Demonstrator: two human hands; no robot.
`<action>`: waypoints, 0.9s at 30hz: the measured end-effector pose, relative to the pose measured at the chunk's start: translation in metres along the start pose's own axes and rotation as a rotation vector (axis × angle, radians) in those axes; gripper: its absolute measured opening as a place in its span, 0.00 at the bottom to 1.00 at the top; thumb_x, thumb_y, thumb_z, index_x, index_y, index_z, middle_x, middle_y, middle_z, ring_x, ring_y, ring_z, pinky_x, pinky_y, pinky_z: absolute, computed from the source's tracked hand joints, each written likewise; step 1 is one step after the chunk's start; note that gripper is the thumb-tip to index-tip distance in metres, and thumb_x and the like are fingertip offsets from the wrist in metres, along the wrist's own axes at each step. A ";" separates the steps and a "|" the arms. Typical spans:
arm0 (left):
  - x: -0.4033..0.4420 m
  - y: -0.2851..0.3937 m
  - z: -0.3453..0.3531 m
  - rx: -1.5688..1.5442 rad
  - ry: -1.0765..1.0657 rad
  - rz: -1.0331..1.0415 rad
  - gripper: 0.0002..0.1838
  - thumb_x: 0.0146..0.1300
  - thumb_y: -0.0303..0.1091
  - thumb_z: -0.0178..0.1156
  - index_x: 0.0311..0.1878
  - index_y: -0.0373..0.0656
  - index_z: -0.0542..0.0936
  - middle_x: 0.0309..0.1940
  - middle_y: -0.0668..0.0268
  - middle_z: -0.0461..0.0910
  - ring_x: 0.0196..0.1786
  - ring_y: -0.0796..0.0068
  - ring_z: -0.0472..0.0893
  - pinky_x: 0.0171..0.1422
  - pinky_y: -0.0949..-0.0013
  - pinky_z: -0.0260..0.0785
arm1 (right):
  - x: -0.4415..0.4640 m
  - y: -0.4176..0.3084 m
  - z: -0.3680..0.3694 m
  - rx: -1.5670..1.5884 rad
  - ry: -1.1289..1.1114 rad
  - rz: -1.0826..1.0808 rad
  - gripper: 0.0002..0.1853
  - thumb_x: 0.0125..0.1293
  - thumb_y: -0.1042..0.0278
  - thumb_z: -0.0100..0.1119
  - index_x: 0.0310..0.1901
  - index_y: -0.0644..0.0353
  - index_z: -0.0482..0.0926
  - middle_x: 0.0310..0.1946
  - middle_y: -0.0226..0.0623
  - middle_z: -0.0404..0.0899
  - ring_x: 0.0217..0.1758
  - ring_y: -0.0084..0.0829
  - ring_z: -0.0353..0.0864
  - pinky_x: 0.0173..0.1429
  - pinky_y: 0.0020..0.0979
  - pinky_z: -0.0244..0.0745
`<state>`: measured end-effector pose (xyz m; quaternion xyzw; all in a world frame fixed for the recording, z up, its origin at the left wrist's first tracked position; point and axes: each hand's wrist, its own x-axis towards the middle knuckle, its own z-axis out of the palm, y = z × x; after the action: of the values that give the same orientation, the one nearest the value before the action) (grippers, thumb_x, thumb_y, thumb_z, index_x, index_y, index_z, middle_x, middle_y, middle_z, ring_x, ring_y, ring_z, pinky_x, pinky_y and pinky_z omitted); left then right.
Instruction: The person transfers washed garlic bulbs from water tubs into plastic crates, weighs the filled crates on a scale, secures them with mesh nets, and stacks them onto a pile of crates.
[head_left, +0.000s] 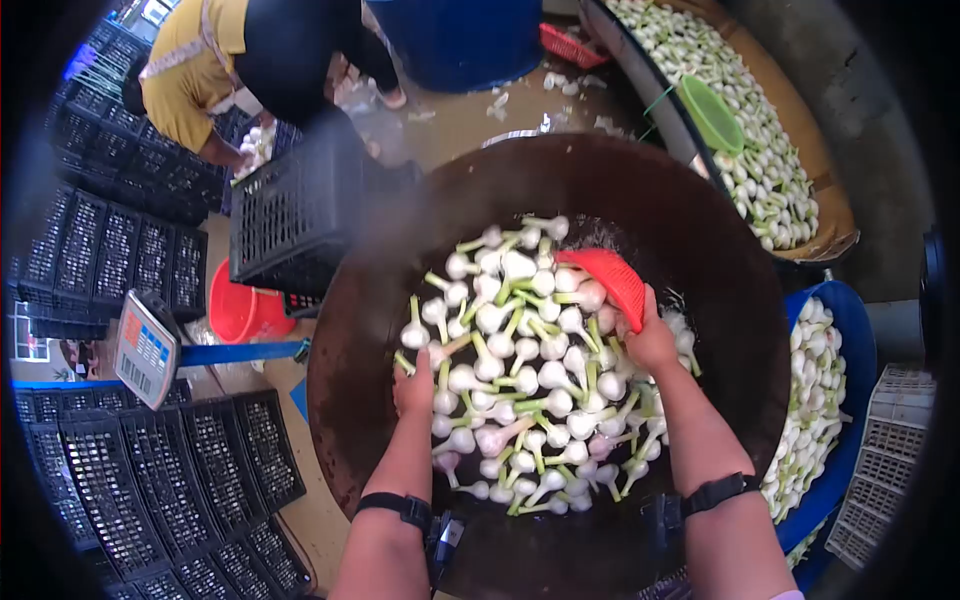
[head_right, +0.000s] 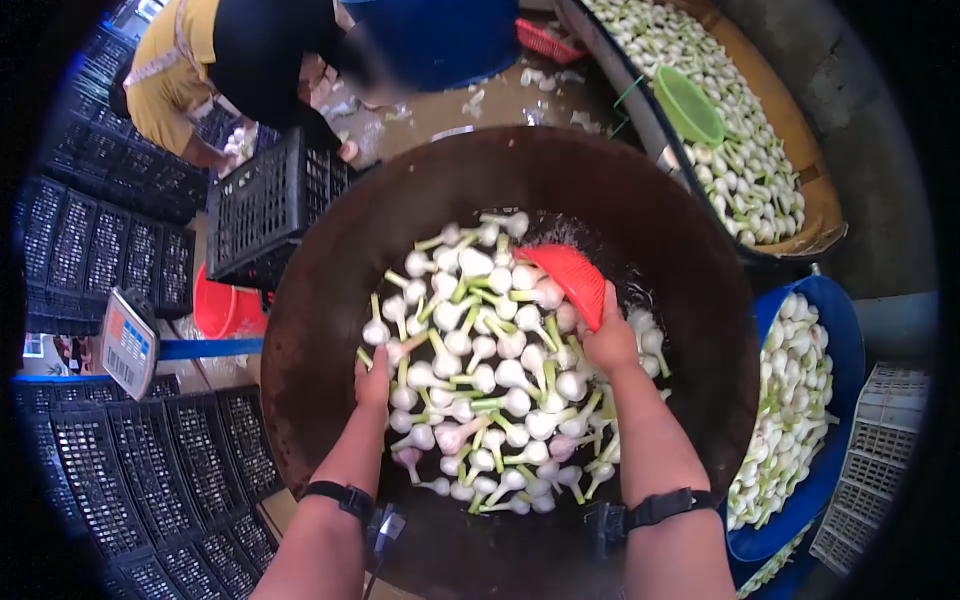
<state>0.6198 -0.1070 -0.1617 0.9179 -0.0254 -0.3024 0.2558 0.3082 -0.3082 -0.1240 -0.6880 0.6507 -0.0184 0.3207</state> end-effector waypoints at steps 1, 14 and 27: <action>0.002 -0.005 0.002 -0.102 -0.075 0.033 0.40 0.53 0.62 0.53 0.62 0.43 0.65 0.59 0.52 0.67 0.62 0.55 0.66 0.65 0.60 0.56 | -0.005 0.000 0.005 0.039 -0.147 0.085 0.41 0.55 0.66 0.54 0.68 0.44 0.45 0.52 0.55 0.71 0.48 0.52 0.75 0.52 0.41 0.71; -0.003 -0.071 0.004 -0.048 -0.147 0.141 0.38 0.47 0.55 0.63 0.59 0.43 0.69 0.56 0.50 0.70 0.59 0.58 0.68 0.63 0.61 0.58 | -0.112 0.007 0.127 0.392 -0.923 0.100 0.31 0.48 0.62 0.60 0.54 0.67 0.69 0.45 0.51 0.77 0.47 0.40 0.77 0.51 0.35 0.71; -0.065 -0.080 0.031 -0.074 -0.248 0.212 0.21 0.57 0.43 0.58 0.53 0.47 0.75 0.49 0.63 0.77 0.51 0.70 0.75 0.58 0.69 0.62 | -0.170 -0.022 -0.007 0.660 -1.043 0.530 0.16 0.59 0.70 0.52 0.50 0.60 0.71 0.25 0.38 0.79 0.13 0.26 0.72 0.12 0.24 0.63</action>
<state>0.5404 -0.0386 -0.1869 0.8558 -0.1424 -0.3852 0.3146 0.2987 -0.1580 -0.0421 -0.2894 0.5177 0.1977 0.7805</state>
